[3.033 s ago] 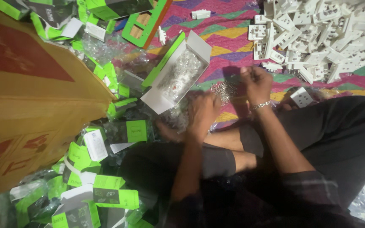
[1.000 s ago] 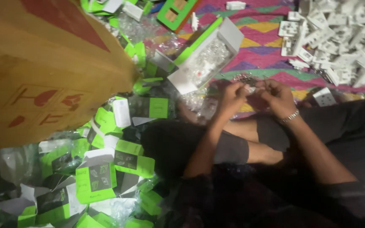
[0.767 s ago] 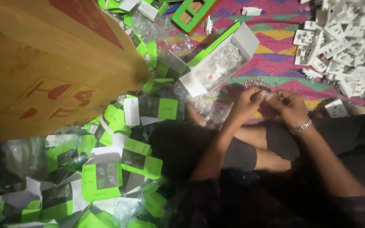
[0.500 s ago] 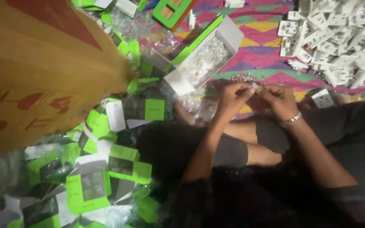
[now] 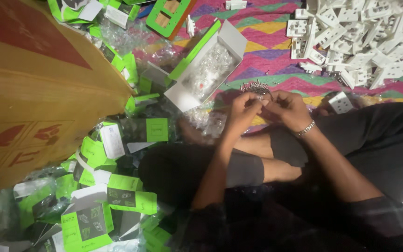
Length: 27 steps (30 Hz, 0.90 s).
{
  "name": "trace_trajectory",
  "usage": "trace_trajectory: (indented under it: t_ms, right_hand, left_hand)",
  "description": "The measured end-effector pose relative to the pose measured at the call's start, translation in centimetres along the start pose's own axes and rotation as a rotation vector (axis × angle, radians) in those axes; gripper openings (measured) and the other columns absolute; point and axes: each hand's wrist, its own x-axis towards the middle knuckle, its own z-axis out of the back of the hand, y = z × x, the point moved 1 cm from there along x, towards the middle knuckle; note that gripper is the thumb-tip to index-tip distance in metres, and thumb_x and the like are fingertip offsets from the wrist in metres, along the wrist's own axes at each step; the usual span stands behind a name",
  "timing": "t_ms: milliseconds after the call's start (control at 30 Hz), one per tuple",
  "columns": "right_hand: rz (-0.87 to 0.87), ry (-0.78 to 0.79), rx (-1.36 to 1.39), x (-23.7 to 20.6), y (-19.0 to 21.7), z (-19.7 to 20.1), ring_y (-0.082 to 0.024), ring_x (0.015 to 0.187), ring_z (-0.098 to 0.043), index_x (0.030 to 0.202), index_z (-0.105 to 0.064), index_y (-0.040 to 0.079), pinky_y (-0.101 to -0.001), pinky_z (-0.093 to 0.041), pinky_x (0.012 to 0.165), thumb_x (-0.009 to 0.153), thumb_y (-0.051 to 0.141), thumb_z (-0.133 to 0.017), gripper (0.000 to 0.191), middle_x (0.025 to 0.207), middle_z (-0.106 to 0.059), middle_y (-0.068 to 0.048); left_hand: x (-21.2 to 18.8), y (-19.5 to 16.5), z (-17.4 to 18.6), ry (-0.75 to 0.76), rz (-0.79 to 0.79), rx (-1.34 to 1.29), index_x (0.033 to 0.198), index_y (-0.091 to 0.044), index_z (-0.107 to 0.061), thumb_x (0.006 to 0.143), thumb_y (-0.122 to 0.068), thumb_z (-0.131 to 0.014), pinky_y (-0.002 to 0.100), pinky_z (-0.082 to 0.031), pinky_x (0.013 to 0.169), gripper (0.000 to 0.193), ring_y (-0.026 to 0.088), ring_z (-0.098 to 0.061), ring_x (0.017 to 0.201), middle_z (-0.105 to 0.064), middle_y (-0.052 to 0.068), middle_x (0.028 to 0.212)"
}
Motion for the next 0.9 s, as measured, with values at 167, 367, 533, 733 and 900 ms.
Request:
trace_trajectory:
  t_ms: [167,367,533,733,900]
  right_hand:
    - [0.031,-0.003,-0.059,-0.4,1.1,-0.3,-0.003,0.079,-0.061,0.105,-0.07,0.001,-0.0206,-0.051,0.068,0.101,0.013,-0.069,0.013,0.091,-0.07,0.003]
    - [0.132,-0.077,-0.479,-0.8,1.3,-0.5,-0.005,0.068,-0.057,0.103,-0.075,-0.002,-0.0261,-0.048,0.059,0.094,0.017,-0.075,0.021,0.075,-0.07,-0.004]
    - [0.15,-0.131,-0.412,-1.0,1.2,-0.5,-0.004,0.072,-0.057,0.1,-0.072,-0.003,-0.0249,-0.049,0.062,0.094,0.014,-0.073,0.018,0.08,-0.071,-0.004]
    - [0.254,-0.109,-0.378,-1.2,2.7,-0.6,-0.014,0.08,-0.067,0.119,-0.067,-0.003,-0.0292,-0.052,0.069,0.102,0.01,-0.066,0.022,0.093,-0.073,-0.011]
    - [0.314,-0.063,-0.699,-1.6,3.7,-1.0,-0.035,0.074,-0.068,0.107,-0.07,-0.003,-0.0404,-0.051,0.067,0.098,0.007,-0.067,0.014,0.089,-0.069,-0.023]
  left_hand:
    - [0.1,-0.3,0.3,0.055,0.024,-0.051,0.103,0.003,-0.069,0.095,-0.01,-0.068,0.025,-0.055,0.074,0.015,0.01,-0.067,0.08,-0.071,0.003,0.091]
    - [0.1,-0.1,0.2,0.027,-0.018,0.141,0.1,0.003,-0.07,0.098,-0.01,-0.067,0.026,-0.05,0.07,0.014,0.01,-0.063,0.079,-0.069,0.005,0.087]
    - [0.0,-0.1,-0.1,0.057,-0.025,0.049,0.103,0.002,-0.069,0.098,-0.01,-0.067,0.024,-0.051,0.07,0.013,0.007,-0.064,0.082,-0.069,0.002,0.092]
    - [0.3,-0.8,0.3,-0.058,-0.02,0.104,0.106,0.002,-0.068,0.096,-0.012,-0.067,0.024,-0.05,0.062,0.017,0.008,-0.064,0.072,-0.07,0.004,0.089]
    - [0.9,-0.3,0.6,-0.106,0.025,0.019,0.111,0.002,-0.069,0.097,-0.015,-0.066,0.024,-0.047,0.06,0.021,0.008,-0.063,0.07,-0.072,0.004,0.087]
